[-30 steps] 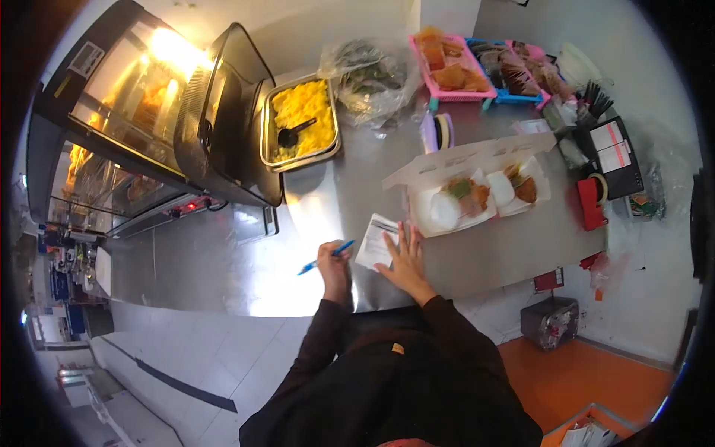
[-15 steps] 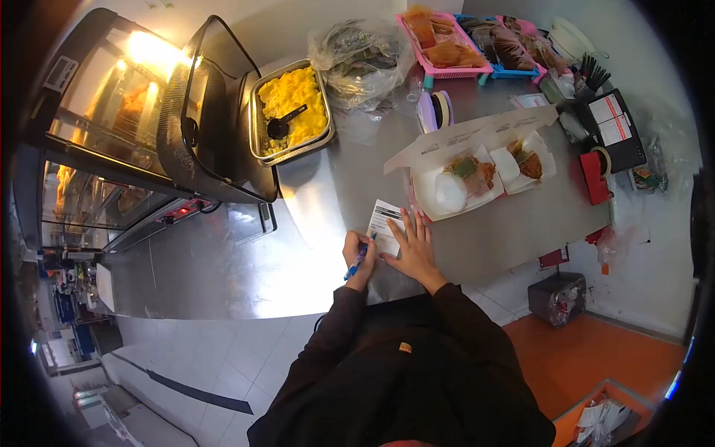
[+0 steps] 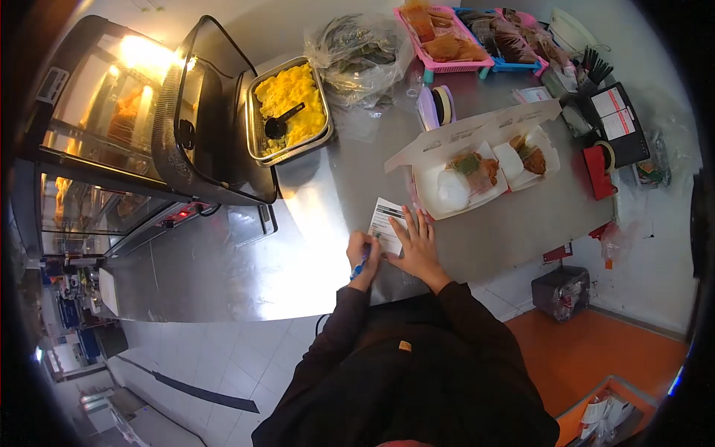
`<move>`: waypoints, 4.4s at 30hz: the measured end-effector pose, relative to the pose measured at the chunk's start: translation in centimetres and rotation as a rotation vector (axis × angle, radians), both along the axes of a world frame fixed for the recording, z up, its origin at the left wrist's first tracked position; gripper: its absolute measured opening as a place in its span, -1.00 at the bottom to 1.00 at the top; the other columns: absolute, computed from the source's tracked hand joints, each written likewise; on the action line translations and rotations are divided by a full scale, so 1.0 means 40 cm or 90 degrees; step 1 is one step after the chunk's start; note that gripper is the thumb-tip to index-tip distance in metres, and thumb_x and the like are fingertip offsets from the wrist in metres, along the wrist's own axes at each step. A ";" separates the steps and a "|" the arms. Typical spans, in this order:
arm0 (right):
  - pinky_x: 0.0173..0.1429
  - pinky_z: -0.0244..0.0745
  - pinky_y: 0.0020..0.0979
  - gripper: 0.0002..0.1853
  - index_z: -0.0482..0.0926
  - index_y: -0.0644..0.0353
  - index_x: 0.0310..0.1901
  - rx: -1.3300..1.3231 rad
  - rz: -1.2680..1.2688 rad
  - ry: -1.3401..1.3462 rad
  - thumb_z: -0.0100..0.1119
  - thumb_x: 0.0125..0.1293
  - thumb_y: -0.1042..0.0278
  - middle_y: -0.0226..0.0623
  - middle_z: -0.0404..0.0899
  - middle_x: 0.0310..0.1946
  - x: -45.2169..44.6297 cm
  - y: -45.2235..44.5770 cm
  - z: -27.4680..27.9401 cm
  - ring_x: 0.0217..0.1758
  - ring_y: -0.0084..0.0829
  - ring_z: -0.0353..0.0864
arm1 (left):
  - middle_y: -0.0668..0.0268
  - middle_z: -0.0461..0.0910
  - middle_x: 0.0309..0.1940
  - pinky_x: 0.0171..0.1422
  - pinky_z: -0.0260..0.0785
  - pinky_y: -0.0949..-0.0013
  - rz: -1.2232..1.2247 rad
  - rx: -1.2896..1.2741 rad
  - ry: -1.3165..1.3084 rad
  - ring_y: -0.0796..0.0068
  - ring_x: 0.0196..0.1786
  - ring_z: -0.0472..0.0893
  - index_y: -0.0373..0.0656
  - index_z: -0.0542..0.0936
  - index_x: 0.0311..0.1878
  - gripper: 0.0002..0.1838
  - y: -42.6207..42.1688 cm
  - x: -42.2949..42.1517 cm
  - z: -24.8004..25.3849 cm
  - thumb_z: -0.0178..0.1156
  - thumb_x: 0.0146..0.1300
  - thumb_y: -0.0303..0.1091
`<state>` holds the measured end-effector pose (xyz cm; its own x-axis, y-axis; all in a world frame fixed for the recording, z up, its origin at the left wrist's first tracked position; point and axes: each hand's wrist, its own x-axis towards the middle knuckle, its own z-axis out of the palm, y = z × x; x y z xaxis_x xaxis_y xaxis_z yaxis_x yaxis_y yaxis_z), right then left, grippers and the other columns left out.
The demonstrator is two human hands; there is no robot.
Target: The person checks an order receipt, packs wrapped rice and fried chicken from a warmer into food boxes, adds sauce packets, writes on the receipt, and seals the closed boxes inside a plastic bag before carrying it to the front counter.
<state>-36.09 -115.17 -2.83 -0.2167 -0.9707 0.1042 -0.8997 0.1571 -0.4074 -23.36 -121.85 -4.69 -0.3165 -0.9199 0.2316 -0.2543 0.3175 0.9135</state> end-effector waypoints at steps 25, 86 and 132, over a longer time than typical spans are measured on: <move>0.22 -0.08 -0.02 -0.07 0.08 -0.14 0.24 0.018 0.005 0.012 0.29 -0.25 -0.04 -0.19 -0.16 0.31 0.001 -0.003 -0.001 0.33 0.01 -0.18 | 0.18 0.33 -0.51 -0.35 0.29 0.36 -0.219 -0.049 -0.033 0.26 -0.44 0.42 -0.25 0.32 -0.52 -0.88 0.017 0.001 0.050 0.09 -0.07 -0.57; -0.11 0.33 -0.47 -0.69 0.48 0.29 -0.11 -0.483 -0.368 -0.304 0.16 0.07 0.43 -0.22 0.53 -0.33 -1.079 0.414 0.097 -0.29 -0.44 0.46 | 0.06 0.31 0.02 0.16 0.12 0.20 0.066 -0.242 -0.113 0.10 0.13 0.27 -0.23 0.32 0.03 -0.53 0.247 -0.853 0.276 0.11 -0.03 -0.51; 0.29 -0.09 -0.30 -0.54 0.13 0.25 0.15 -0.172 -0.011 -0.397 -0.26 0.29 0.17 -0.04 0.10 0.16 -1.138 0.435 0.100 0.28 -0.14 0.00 | 0.03 0.16 0.14 0.28 -0.08 0.16 -0.193 0.028 -0.103 0.00 0.18 0.13 -0.23 0.17 0.15 -0.37 0.327 -0.888 0.207 0.13 0.02 -0.22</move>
<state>-81.60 -97.78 1.16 -0.3299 -0.9240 0.1935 -0.4820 -0.0114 -0.8761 -58.89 -108.77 3.59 -0.6069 -0.7859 0.1186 -0.2972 0.3628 0.8832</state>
